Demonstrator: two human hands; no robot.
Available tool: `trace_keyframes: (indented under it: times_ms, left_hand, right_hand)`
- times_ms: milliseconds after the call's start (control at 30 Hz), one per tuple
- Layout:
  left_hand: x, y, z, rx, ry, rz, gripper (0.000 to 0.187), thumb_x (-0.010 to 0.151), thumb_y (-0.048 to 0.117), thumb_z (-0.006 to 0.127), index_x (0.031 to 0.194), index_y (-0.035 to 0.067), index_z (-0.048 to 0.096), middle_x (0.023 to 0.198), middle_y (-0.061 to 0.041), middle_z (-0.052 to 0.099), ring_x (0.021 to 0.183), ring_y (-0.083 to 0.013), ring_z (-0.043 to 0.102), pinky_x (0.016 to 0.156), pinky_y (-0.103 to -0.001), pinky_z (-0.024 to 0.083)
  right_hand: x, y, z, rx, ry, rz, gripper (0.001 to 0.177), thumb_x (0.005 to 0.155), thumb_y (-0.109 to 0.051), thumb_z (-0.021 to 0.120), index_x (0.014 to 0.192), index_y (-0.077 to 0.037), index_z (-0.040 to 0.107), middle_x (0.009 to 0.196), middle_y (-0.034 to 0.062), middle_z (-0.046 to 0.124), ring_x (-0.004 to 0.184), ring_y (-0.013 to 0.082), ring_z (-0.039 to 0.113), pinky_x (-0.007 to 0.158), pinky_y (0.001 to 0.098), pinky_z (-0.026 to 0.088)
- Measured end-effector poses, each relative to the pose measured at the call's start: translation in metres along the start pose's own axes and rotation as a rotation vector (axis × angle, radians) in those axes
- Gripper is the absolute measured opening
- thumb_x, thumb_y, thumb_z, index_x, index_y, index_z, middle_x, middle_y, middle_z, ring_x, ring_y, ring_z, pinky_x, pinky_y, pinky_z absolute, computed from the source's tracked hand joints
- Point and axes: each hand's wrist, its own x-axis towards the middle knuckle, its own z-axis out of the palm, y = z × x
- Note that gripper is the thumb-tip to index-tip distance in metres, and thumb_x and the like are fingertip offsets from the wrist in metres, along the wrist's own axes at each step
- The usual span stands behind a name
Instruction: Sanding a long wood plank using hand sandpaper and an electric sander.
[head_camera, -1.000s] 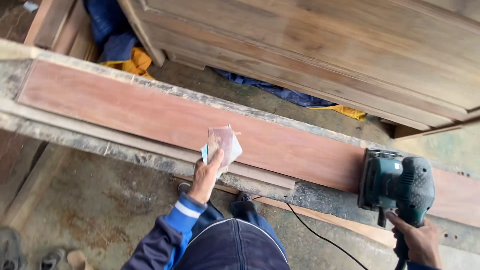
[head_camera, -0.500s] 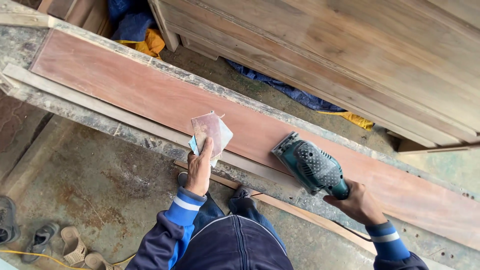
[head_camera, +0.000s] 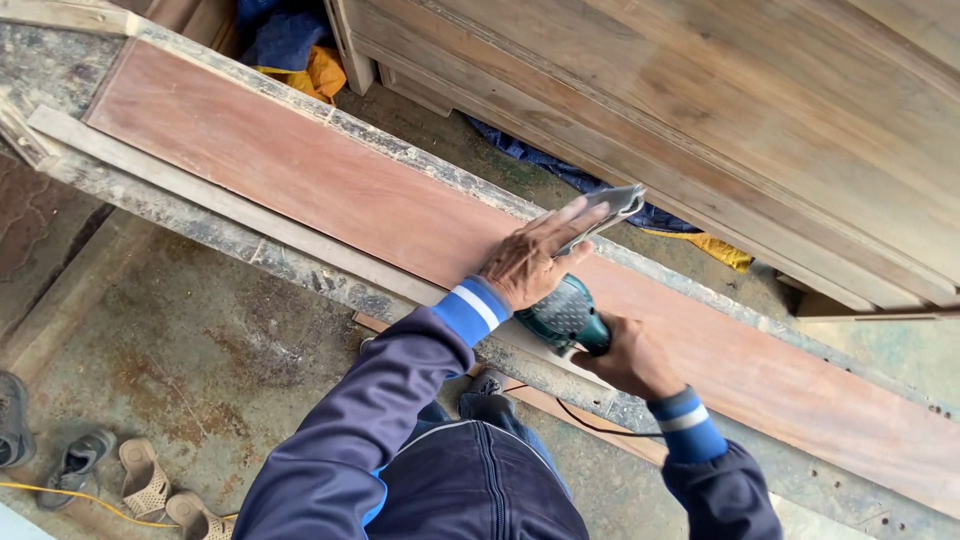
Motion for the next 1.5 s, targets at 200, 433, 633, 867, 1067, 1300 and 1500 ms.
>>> trace_keyframes:
  times_ms: [200, 433, 633, 867, 1067, 1300, 1500]
  left_hand:
    - [0.001, -0.005, 0.002, 0.138, -0.147, -0.085, 0.056, 0.105, 0.04, 0.058, 0.157, 0.036, 0.038, 0.143, -0.019, 0.063, 0.094, -0.0328, 0.075, 0.071, -0.042, 0.065]
    - [0.006, 0.047, 0.069, 0.1, -0.136, -0.118, 0.066, 0.097, 0.017, 0.065, 0.157, 0.028, 0.04, 0.126, -0.022, 0.07, 0.063, -0.0227, 0.068, 0.049, -0.036, 0.056]
    - [0.014, 0.105, 0.142, 0.119, -0.181, -0.095, 0.06, 0.099, 0.018, 0.053, 0.157, 0.025, 0.042, 0.136, -0.029, 0.064, 0.082, -0.0312, 0.073, 0.071, -0.046, 0.059]
    - [0.02, 0.141, 0.175, 0.06, -0.296, -0.16, 0.057, 0.096, 0.025, 0.053, 0.153, 0.024, 0.046, 0.138, -0.03, 0.062, 0.088, -0.0343, 0.074, 0.079, -0.045, 0.059]
    - [0.012, 0.126, 0.148, 0.07, -0.267, -0.188, 0.062, 0.091, 0.026, 0.059, 0.152, 0.023, 0.047, 0.136, -0.027, 0.064, 0.089, -0.0345, 0.074, 0.081, -0.045, 0.059]
    - [0.001, 0.073, 0.093, 0.071, -0.218, -0.251, 0.065, 0.091, 0.018, 0.061, 0.154, 0.02, 0.046, 0.136, -0.027, 0.064, 0.075, -0.0282, 0.072, 0.069, -0.041, 0.059]
    - [-0.016, 0.023, 0.023, 0.137, -0.147, -0.284, 0.072, 0.084, 0.02, 0.069, 0.152, 0.019, 0.047, 0.135, -0.02, 0.066, 0.077, -0.0302, 0.073, 0.073, -0.045, 0.06]
  right_hand:
    - [0.004, -0.014, -0.004, -0.066, -0.012, -0.002, 0.045, 0.071, -0.03, 0.085, 0.111, -0.01, 0.075, 0.089, 0.015, 0.079, 0.077, 0.0278, 0.077, 0.076, 0.0408, 0.061]
    - [-0.025, 0.075, -0.019, -0.064, 0.055, -0.024, 0.051, 0.064, -0.028, 0.089, 0.106, -0.005, 0.074, 0.087, 0.0153, 0.078, 0.076, 0.0258, 0.076, 0.073, 0.0426, 0.06]
    - [-0.06, 0.172, -0.036, -0.143, 0.044, 0.199, 0.05, 0.066, -0.038, 0.095, 0.096, -0.003, 0.077, 0.081, 0.0141, 0.081, 0.069, 0.0209, 0.078, 0.074, 0.0385, 0.061]
    - [-0.083, 0.259, -0.044, -0.114, -0.011, 0.414, 0.048, 0.068, -0.034, 0.095, 0.099, -0.002, 0.08, 0.085, 0.0141, 0.079, 0.076, 0.0225, 0.078, 0.08, 0.0389, 0.061]
    - [-0.069, 0.217, -0.041, -0.122, -0.031, 0.362, 0.049, 0.067, -0.034, 0.095, 0.102, -0.003, 0.081, 0.086, 0.0127, 0.08, 0.078, 0.0216, 0.077, 0.081, 0.0371, 0.061]
    - [-0.028, 0.101, -0.036, -0.168, -0.043, 0.169, 0.047, 0.069, -0.035, 0.092, 0.1, -0.003, 0.077, 0.079, 0.0136, 0.082, 0.069, 0.0219, 0.074, 0.073, 0.0389, 0.062]
    - [0.009, 0.019, -0.011, -0.156, -0.082, 0.093, 0.04, 0.072, -0.033, 0.09, 0.097, -0.004, 0.078, 0.079, 0.0126, 0.078, 0.065, 0.0224, 0.076, 0.07, 0.0381, 0.062]
